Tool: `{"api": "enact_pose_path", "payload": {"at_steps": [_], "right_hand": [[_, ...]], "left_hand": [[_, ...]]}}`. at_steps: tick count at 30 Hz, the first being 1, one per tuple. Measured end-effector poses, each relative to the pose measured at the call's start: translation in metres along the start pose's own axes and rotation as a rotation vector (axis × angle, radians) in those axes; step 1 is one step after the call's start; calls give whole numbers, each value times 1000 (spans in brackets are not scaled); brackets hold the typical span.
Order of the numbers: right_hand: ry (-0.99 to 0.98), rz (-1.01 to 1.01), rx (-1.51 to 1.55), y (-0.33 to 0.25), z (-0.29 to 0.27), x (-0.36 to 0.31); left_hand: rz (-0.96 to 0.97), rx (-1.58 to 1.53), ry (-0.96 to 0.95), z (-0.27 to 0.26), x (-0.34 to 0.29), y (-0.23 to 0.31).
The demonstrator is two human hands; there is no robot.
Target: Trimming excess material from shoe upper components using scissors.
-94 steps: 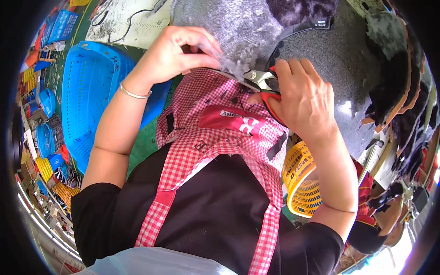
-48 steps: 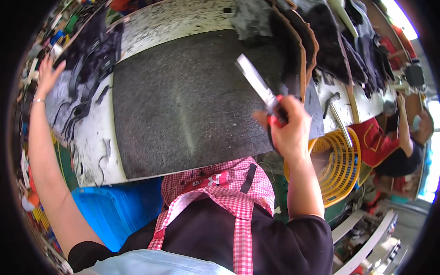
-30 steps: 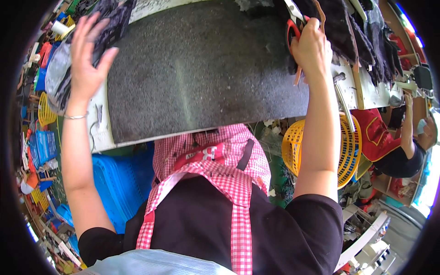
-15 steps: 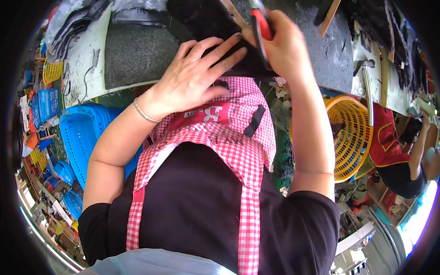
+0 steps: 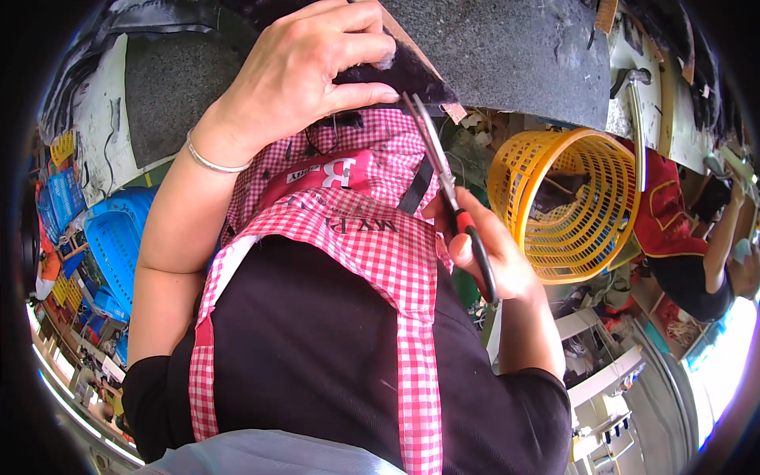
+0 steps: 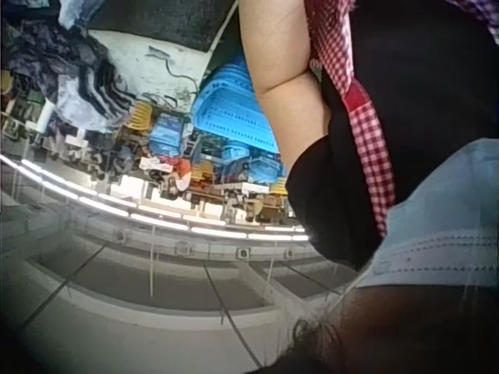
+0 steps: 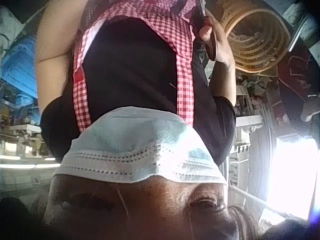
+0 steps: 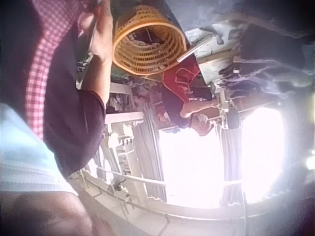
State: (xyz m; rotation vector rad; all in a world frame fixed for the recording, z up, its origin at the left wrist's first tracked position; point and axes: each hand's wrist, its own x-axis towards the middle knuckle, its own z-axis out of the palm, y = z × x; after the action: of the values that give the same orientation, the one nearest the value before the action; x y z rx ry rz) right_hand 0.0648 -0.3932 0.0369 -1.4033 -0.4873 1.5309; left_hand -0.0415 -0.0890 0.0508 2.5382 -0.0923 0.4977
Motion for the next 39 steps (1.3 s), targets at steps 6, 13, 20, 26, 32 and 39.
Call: {"api": "enact_pose_path", "payload": {"at_steps": [6,13,20,26,32,39], "right_hand": [[-5,116,-101,0,-12,7],[-4,109,-423,-44,-27,-5],[450,-713,-1437,-103,-33,11],[510,-755,-1898,-127,-30,21],[495,-681,-1958,-134,-30,28],[336,-654,-1756,-127,-44,46]], "left_hand": [[-63,18,39,17,-10,-1],[-638,-930,-258,26,-63,65],[-821,-1803,293,54,-41,57],[-902,-1641,551,63,-36,64],[-823,-1505,434,56,-49,58],[-789,-1574,432,51,-61,50]]}}
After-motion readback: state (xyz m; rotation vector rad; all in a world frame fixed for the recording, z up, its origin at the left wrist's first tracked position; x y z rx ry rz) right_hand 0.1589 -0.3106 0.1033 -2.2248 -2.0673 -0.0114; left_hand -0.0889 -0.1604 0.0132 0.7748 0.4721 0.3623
